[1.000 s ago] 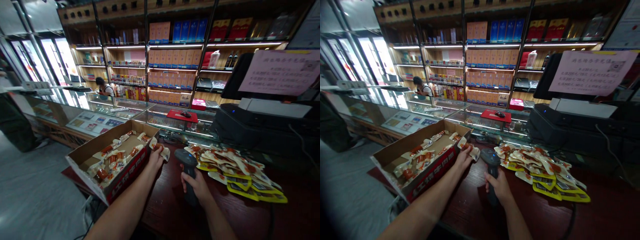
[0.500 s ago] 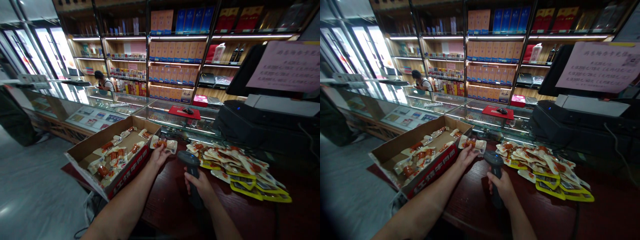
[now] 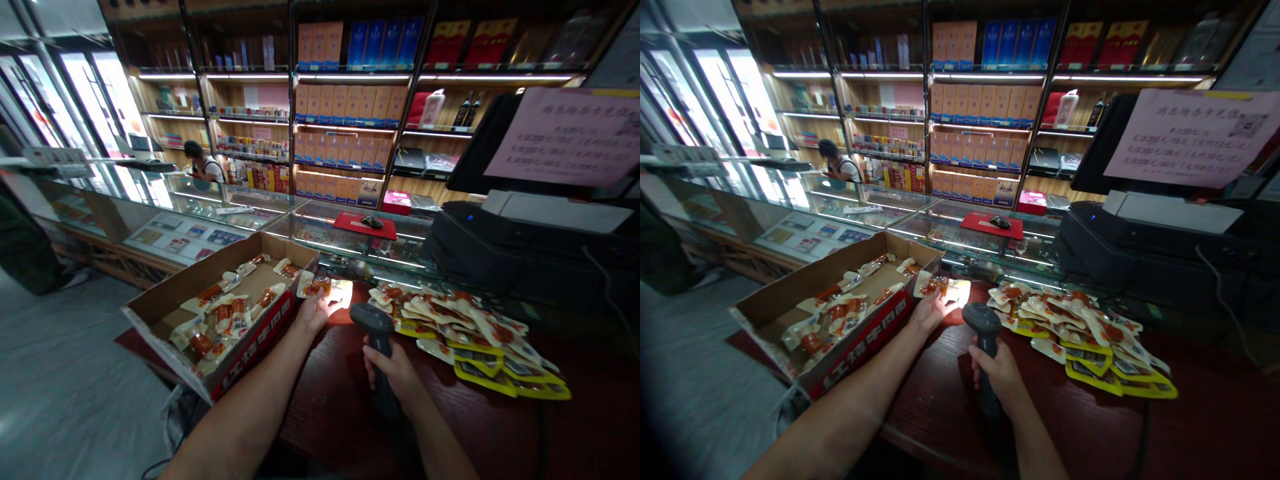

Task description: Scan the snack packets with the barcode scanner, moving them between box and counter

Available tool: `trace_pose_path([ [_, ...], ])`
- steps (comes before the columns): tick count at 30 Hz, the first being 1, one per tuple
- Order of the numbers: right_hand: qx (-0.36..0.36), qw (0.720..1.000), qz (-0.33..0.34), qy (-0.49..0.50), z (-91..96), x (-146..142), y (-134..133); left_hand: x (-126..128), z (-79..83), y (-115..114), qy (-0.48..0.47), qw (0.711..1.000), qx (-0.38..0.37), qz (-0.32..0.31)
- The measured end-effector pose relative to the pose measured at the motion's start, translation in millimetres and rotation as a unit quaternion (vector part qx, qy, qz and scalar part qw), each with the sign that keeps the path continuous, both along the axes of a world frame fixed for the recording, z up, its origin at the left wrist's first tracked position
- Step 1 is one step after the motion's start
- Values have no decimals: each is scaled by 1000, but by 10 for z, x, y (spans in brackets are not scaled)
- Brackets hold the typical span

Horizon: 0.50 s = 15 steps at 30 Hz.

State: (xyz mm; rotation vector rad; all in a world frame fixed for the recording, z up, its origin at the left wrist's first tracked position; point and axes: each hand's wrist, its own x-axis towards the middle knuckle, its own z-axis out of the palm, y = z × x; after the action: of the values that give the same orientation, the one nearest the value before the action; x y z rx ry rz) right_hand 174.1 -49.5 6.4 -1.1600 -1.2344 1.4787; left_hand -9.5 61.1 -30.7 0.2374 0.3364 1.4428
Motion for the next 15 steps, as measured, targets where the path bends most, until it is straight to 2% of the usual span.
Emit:
trace_pose_path([
  [6, 2, 1000, -7, -2, -2, -3, 8, 1, -15, 6, 27, 1000, 4, 5],
  [10, -2, 1000, -25, 0, 33, 11, 14, 60, 24, -44, 90, 995, -33, 9],
  [15, 20, 998, -50, 38, 203, 119, -11, 404, 204, -11, 197, 980, 10, 20],
])
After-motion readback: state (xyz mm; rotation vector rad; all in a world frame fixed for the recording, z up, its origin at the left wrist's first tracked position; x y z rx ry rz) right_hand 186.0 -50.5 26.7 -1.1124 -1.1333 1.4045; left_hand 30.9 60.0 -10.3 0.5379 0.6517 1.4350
